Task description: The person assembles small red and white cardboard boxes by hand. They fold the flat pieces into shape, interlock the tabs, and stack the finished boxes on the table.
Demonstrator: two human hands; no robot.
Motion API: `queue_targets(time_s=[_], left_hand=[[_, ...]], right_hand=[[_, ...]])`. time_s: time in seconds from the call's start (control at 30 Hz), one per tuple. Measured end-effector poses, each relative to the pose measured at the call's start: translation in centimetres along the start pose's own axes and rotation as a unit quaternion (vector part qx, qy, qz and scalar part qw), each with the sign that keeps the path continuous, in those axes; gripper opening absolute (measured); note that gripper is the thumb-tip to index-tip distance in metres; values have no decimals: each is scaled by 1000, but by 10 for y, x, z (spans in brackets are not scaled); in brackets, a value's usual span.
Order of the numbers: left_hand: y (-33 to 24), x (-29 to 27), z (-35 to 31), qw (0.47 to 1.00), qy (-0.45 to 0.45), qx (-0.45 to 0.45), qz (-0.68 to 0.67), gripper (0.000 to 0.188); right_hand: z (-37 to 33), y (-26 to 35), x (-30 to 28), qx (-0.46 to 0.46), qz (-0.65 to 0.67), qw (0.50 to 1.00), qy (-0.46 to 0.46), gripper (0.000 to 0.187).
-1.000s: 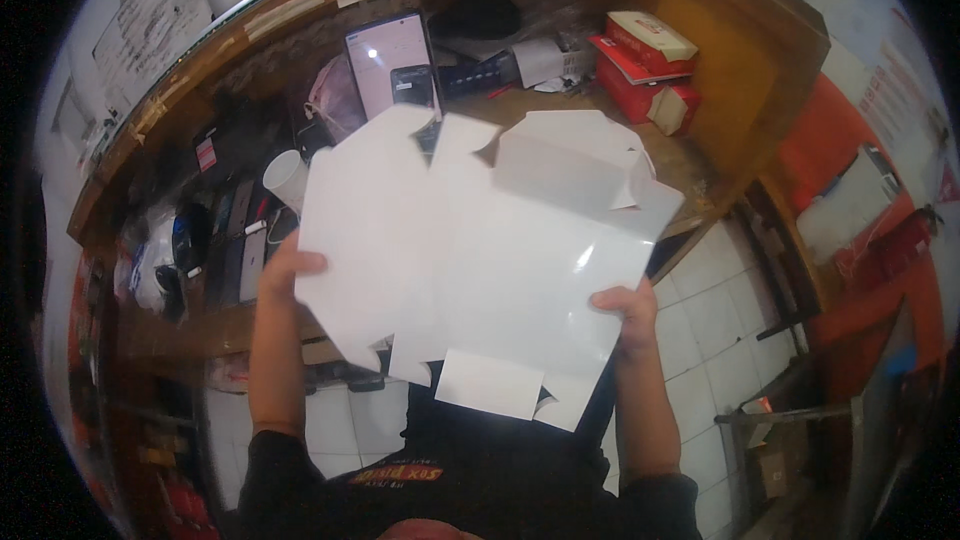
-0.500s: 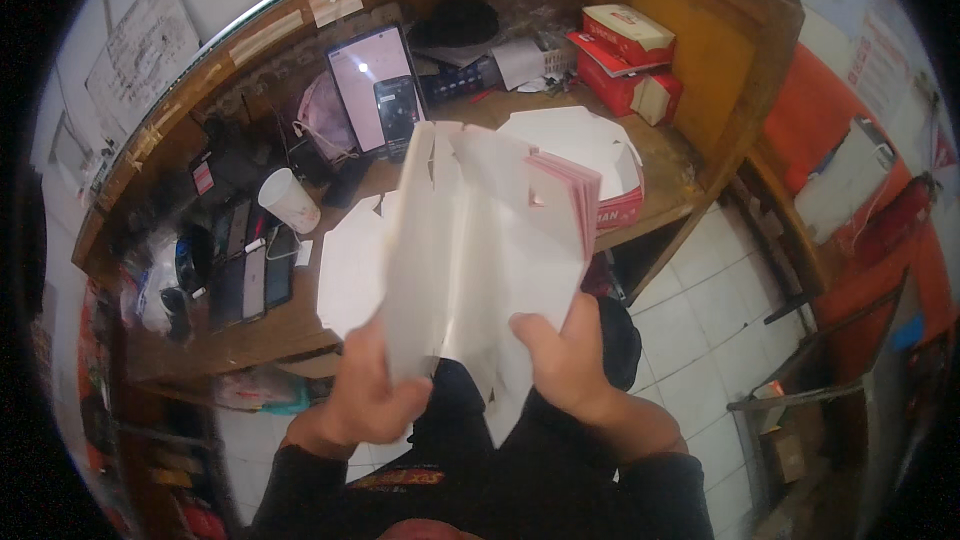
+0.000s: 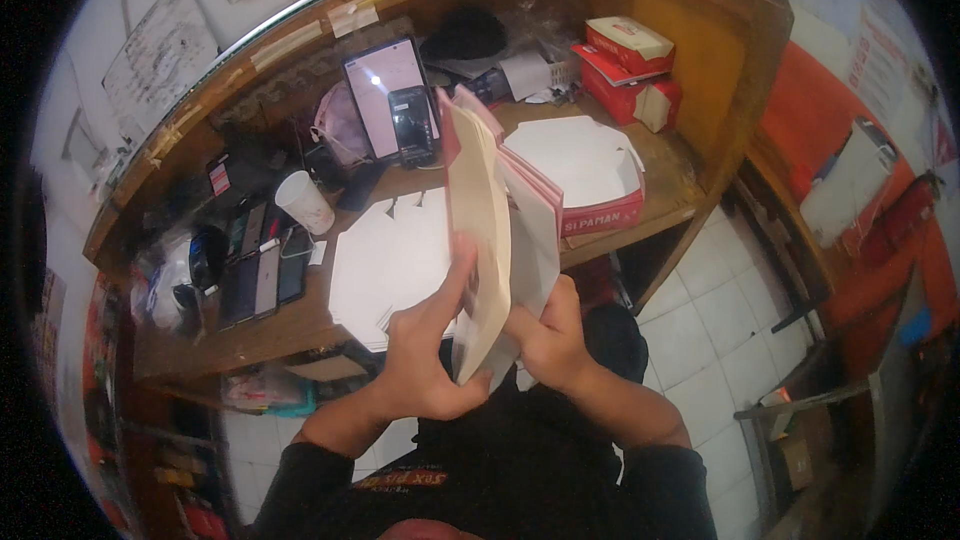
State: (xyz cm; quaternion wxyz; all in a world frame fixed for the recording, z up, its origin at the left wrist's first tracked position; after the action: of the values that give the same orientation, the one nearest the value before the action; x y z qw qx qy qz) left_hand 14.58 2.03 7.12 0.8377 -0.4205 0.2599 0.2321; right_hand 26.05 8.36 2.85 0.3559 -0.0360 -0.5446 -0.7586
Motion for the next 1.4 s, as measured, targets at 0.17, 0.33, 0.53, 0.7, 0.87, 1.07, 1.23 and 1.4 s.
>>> queue_targets(time_s=[0.17,0.33,0.53,0.7,0.87,1.07,1.23,1.4], left_hand=[[26,-24,-18,1000,-7,-1,-19,104],[119,-96,-100,812,-210,-248,-485,90],[110,-161,-53,912,-241,-151,296,82],[123,-84,64,971,36,64,230,80],[235,-34,103,926,292,-176,164,58],[248,-11,91,934,209,-188,219,25],[231,16,62,946,81,-151,276,9],[214,23,50,948,51,-120,290,9]], right_hand=[[10,-36,-42,97,0,991,-93,38],[40,-15,-86,169,7,983,-69,56],[46,-70,-93,226,14,974,-21,62],[64,-129,-66,270,60,960,47,56],[76,-158,-68,303,58,951,5,49],[82,-161,-76,345,-46,936,-57,45],[81,-180,-92,365,-94,924,-70,38],[83,-186,-97,385,-113,914,-62,35]])
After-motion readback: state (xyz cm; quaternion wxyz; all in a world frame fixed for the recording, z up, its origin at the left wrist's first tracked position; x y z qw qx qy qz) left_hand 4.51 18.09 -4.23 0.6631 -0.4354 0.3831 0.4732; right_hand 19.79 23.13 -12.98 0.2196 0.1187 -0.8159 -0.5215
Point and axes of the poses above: each hand's wrist, its own z-axis towards the middle knuckle, its own x-axis out of the palm, y = z × x, the point moved 8 cm from there along z, towards the middle knuckle
